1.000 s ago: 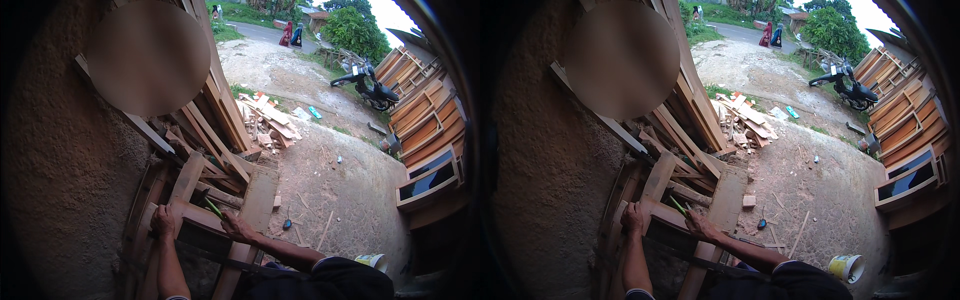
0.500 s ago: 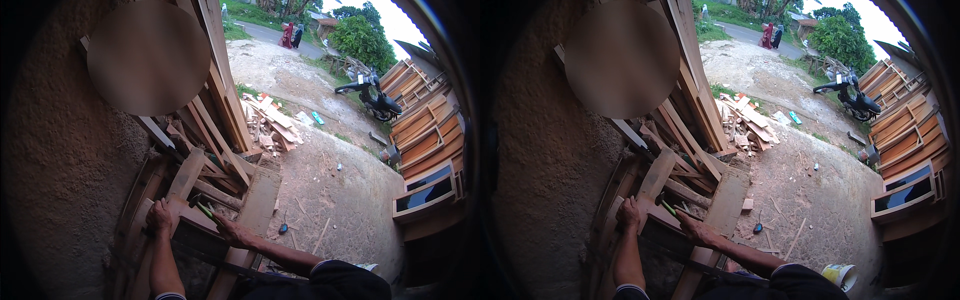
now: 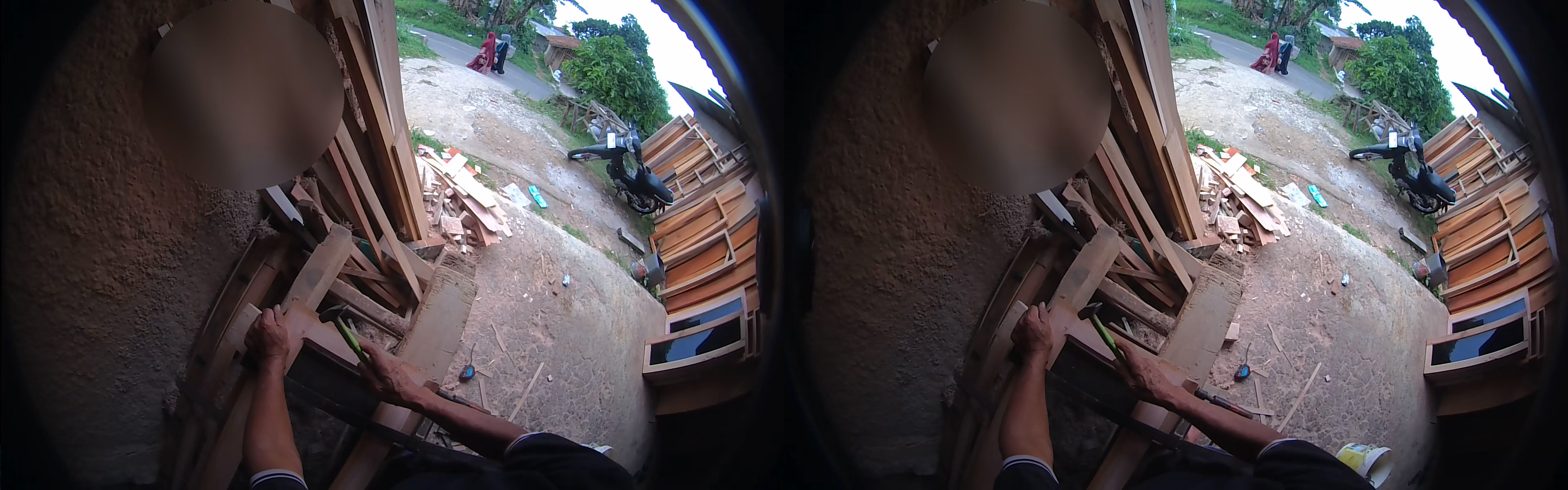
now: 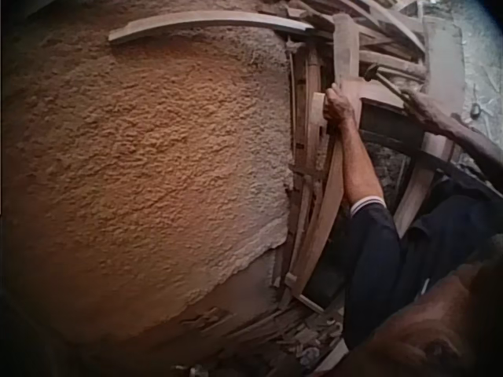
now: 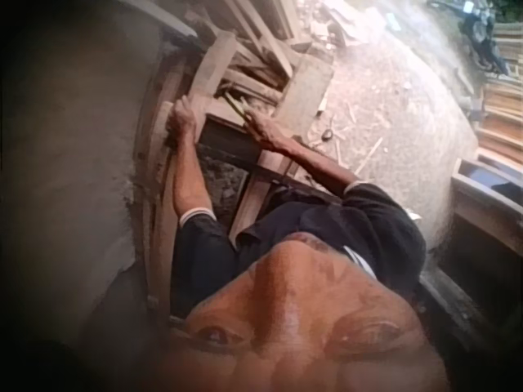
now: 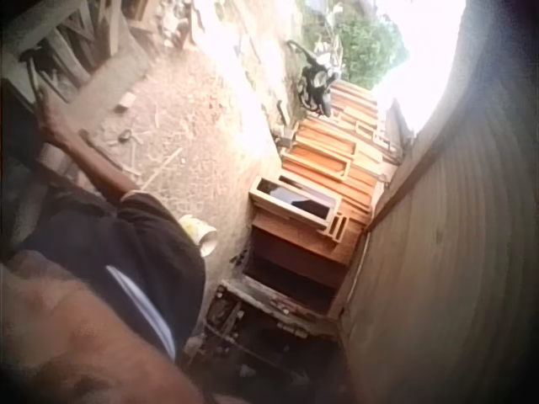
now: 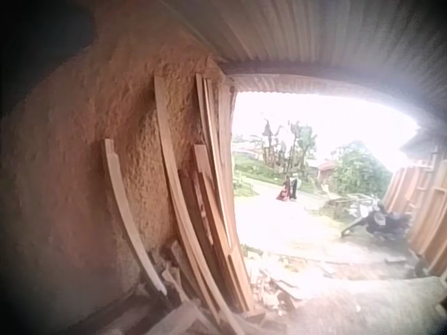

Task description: The person assembles a wooden frame by hammering nails into joints, adjusting the frame's position, and securing it with a metal strap. The person also moves the frame to a storage area and retrieves another frame to continue assembly.

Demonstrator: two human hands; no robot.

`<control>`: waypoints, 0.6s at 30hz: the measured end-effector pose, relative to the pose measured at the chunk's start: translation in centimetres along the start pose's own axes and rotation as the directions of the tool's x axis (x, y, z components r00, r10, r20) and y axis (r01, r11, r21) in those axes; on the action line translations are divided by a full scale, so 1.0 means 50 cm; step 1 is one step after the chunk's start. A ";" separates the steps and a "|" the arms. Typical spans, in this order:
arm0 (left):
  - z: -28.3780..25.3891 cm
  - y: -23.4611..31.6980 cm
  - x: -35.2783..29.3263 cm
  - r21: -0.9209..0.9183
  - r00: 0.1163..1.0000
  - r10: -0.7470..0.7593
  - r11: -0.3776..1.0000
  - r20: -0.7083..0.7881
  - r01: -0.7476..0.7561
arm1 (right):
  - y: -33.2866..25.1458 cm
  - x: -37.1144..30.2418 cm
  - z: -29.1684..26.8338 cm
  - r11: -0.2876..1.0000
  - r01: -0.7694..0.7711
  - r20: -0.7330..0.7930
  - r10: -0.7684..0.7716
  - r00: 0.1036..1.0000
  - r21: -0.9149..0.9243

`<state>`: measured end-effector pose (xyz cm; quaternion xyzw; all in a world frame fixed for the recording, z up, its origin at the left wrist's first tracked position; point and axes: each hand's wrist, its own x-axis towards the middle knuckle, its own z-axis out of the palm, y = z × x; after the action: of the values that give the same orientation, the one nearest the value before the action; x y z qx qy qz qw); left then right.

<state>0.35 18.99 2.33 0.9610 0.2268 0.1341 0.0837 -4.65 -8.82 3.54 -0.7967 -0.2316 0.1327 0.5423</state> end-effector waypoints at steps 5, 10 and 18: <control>0.006 -0.004 0.003 0.006 1.000 -0.016 1.000 0.023 0.016 | -0.008 0.006 -0.007 0.990 -0.110 0.100 0.119 0.988 -0.091; 0.006 -0.002 0.004 0.017 1.000 -0.017 1.000 0.006 0.017 | -0.028 0.030 -0.013 0.998 0.025 0.020 -0.023 1.000 -0.063; 0.017 -0.011 0.002 -0.014 0.997 0.026 1.000 -0.070 -0.027 | -0.034 0.059 -0.036 0.952 0.082 0.172 -0.032 0.985 -0.295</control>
<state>0.46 19.43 1.43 0.9580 0.2157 0.1705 0.0809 -1.65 -8.25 5.90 -0.8491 -0.3162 0.1456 0.3972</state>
